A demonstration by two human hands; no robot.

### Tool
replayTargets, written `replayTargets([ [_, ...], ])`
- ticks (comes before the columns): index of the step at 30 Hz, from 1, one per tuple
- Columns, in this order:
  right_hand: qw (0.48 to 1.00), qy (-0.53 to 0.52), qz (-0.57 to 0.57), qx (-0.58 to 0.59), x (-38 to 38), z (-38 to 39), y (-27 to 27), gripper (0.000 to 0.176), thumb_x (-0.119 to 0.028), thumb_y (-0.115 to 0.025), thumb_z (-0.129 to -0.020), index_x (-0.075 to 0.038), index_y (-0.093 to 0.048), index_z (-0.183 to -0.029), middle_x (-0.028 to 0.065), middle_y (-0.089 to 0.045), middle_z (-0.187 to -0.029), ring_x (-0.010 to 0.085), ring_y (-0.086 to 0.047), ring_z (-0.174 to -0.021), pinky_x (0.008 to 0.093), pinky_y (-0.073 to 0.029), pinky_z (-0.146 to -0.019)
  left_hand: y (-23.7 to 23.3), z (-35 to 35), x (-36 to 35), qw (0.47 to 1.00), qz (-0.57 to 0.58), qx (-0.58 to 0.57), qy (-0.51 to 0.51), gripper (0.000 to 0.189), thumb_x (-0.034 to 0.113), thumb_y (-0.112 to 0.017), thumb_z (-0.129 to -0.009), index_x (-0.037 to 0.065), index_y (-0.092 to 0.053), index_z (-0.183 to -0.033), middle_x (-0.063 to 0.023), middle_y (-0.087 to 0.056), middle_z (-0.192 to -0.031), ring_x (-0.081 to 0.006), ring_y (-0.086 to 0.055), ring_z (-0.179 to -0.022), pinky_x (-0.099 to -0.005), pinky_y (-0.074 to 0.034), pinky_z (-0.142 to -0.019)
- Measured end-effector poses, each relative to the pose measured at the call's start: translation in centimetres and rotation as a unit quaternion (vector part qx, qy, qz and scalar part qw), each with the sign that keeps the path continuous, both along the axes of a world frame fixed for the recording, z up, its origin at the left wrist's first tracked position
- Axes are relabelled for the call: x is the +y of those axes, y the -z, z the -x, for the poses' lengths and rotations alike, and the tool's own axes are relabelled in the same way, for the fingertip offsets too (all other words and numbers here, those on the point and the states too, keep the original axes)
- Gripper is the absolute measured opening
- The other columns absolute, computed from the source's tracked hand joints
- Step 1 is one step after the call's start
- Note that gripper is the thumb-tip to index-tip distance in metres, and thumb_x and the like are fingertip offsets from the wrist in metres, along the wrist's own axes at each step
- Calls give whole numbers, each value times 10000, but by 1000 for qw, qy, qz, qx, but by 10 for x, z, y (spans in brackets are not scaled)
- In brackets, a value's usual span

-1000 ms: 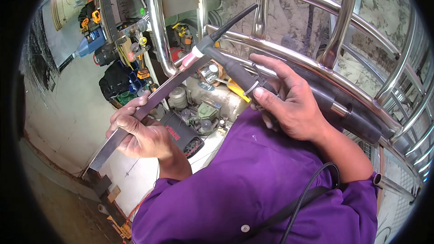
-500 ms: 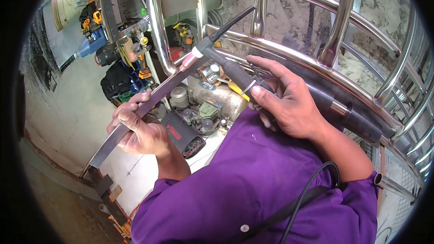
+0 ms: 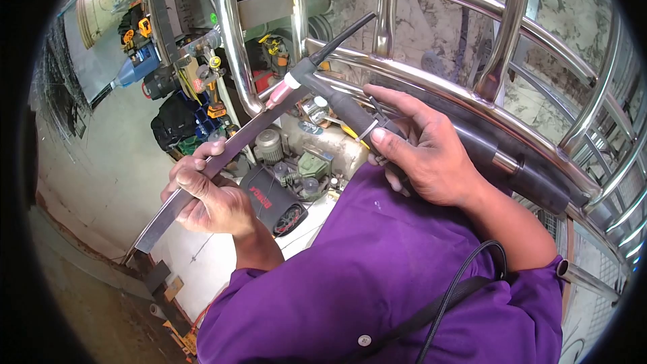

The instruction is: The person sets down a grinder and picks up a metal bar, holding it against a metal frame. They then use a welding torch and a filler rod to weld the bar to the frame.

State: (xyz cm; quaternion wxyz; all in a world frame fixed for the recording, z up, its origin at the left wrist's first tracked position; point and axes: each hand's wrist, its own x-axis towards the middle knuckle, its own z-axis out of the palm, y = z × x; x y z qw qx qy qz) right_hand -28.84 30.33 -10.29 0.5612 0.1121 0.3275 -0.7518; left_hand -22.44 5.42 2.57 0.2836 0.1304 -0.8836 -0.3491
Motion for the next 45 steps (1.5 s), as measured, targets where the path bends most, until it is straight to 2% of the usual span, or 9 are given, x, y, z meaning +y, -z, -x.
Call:
replayTargets([
  [10, 1000, -3, -5, 21, 2, 0, 1, 591, -205, -631, -1091, -72, -410, -1622, 52, -664, -889, 74, -580, -597, 247, -466, -514, -1, 3, 2, 999, 38, -10, -18, 267, 194, -540, -1136, -19, -453, -1001, -142, -585, -896, -332, -731, -803, -522, -667, -769],
  [25, 1000, -14, 1, 16, 0, 3, -1, 571, -186, -614, -1097, -71, -413, -1620, 41, -639, -890, 83, -580, -605, 253, -470, -518, -3, 1, 2, 999, 26, -12, -26, 288, 195, -541, -1134, -40, -475, -982, -142, -602, -881, -331, -733, -809, -504, -677, -754],
  [34, 999, -28, 23, -28, 0, 11, -1, 574, -199, -614, -1099, -15, -408, -1603, 60, -644, -873, 103, -588, -556, 267, -466, -479, -4, 1, 2, 999, 29, -11, -26, 280, 193, -548, -1131, -36, -468, -993, -144, -603, -880, -331, -734, -810, -478, -671, -746],
  [45, 999, -25, 30, -35, -1, 12, -1, 563, -189, -609, -1102, -7, -410, -1596, 60, -622, -854, 107, -577, -538, 268, -454, -461, -4, 2, 3, 999, 24, -10, -21, 271, 188, -548, -1132, -34, -477, -994, -143, -604, -879, -325, -728, -803, -478, -661, -740],
])
